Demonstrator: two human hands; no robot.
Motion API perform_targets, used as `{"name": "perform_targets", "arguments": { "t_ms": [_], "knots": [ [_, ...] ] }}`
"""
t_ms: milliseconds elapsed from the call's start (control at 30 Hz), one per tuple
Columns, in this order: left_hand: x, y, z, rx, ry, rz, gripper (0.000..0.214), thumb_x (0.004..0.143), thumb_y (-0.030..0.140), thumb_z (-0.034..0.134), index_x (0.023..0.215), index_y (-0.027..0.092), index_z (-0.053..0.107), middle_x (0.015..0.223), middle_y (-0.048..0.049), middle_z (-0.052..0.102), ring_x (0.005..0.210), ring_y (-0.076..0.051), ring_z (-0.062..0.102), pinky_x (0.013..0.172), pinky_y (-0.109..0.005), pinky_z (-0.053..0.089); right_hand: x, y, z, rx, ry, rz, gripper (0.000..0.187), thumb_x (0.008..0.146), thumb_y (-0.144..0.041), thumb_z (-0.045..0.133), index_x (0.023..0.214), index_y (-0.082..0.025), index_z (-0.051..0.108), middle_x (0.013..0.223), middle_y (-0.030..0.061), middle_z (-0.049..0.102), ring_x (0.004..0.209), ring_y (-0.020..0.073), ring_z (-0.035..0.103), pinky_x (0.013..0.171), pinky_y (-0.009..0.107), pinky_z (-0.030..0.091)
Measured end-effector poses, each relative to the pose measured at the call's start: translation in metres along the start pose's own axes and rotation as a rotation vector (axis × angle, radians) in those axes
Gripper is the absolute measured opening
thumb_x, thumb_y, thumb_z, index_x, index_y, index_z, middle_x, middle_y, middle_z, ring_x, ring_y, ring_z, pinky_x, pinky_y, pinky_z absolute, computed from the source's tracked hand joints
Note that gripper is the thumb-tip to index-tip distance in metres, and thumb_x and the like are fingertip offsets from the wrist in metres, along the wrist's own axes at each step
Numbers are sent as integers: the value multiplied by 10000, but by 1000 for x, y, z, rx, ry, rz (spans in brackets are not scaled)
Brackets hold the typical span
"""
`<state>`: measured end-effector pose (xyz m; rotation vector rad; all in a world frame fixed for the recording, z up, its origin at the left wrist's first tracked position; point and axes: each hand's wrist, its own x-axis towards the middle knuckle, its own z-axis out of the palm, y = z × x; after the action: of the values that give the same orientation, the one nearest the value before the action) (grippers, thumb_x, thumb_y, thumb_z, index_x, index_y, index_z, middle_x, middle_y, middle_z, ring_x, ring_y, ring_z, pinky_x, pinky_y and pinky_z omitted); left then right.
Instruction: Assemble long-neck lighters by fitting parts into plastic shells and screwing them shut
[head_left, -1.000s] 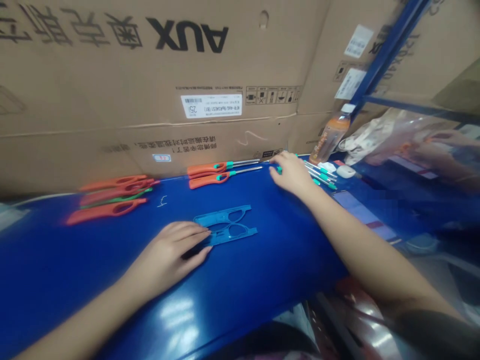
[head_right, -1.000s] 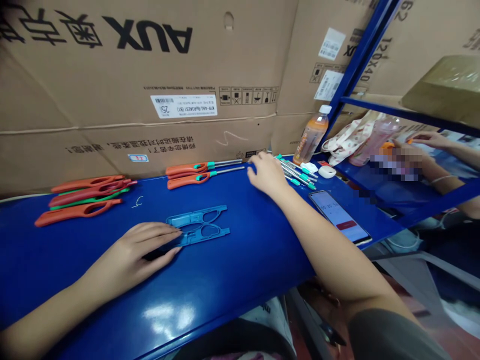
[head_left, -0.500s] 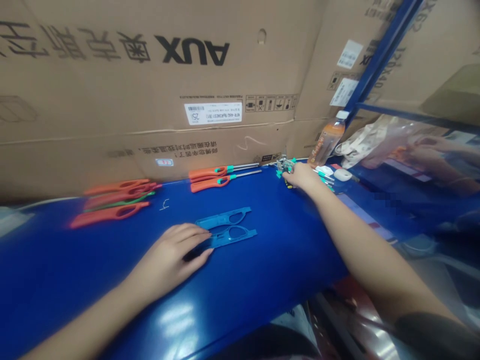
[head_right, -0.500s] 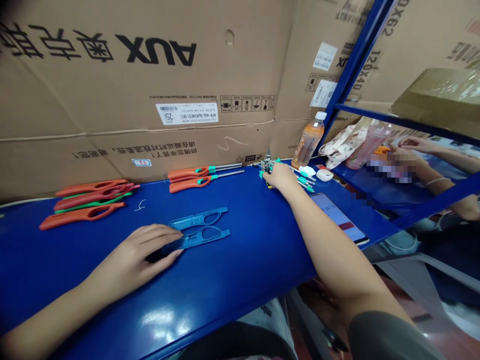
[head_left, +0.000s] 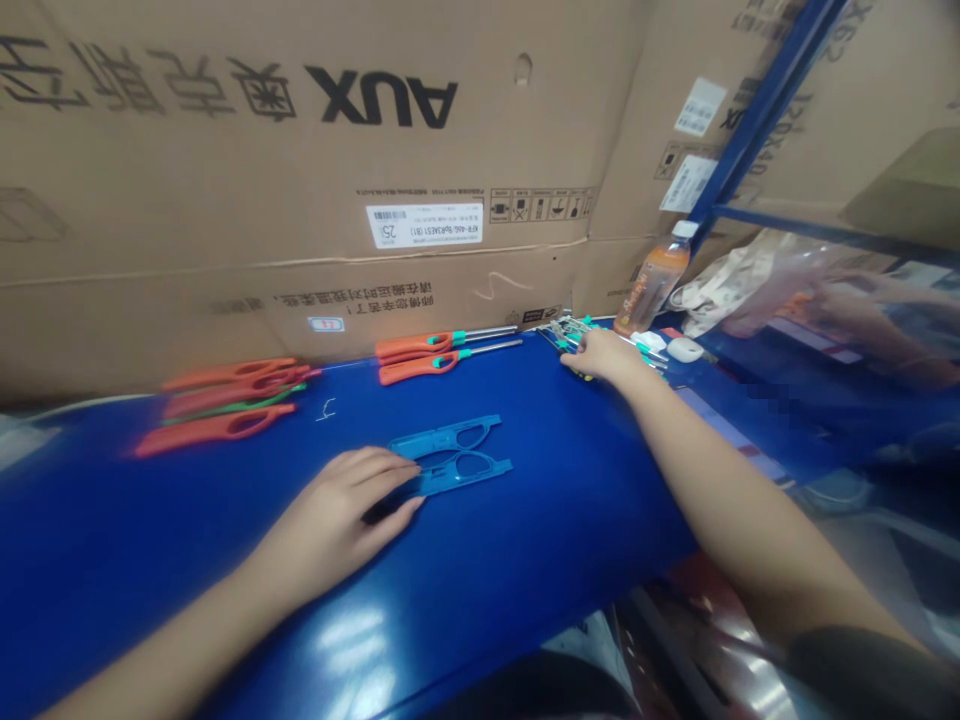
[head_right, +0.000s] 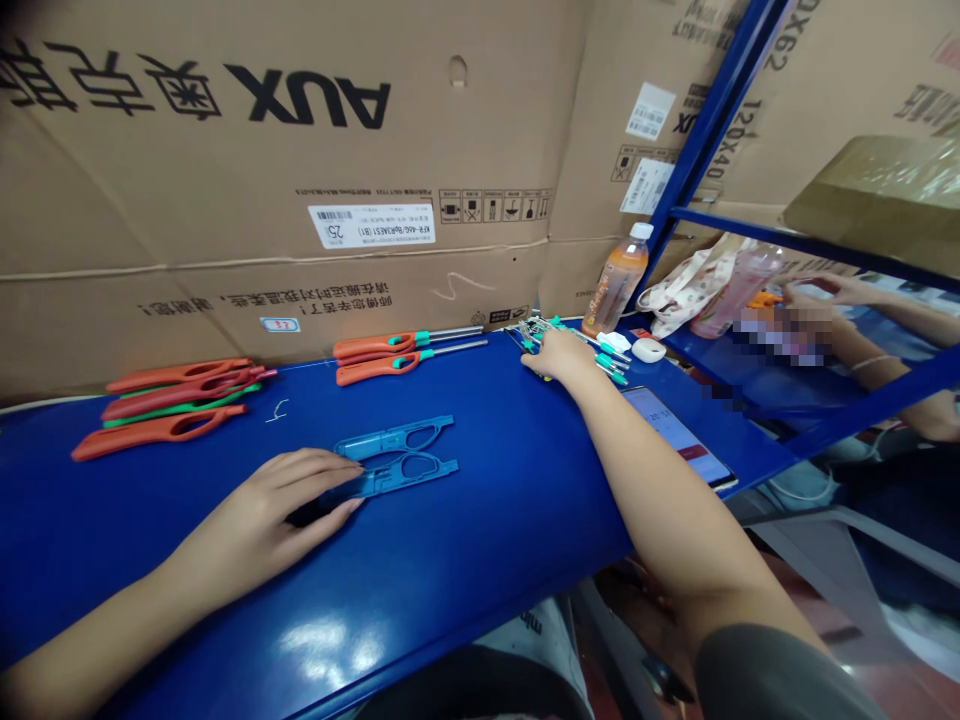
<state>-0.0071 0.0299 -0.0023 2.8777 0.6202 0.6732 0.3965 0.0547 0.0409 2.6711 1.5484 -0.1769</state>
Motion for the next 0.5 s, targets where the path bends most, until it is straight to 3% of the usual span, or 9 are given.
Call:
{"name": "perform_targets", "arguments": {
  "t_ms": [300, 500],
  "knots": [
    [-1, -1, 0, 1, 1, 9, 235, 974, 337, 620, 1167, 215, 673, 1117, -63, 741, 1060, -234, 673, 950, -418, 524, 2, 12, -8, 43, 65, 69, 419, 963, -544, 576, 1034, -150, 701, 1051, 106, 719, 972, 227, 692, 839, 386, 566],
    [0, 0, 0, -12, 0, -4, 242, 970, 341, 618, 1162, 209, 684, 1113, -72, 742, 1058, -241, 676, 942, -415, 533, 3, 25, -11, 6, 209, 195, 373, 973, -378, 622, 1286, -176, 598, 1325, 107, 606, 1138, 245, 628, 949, 471, 549]
  ]
}}
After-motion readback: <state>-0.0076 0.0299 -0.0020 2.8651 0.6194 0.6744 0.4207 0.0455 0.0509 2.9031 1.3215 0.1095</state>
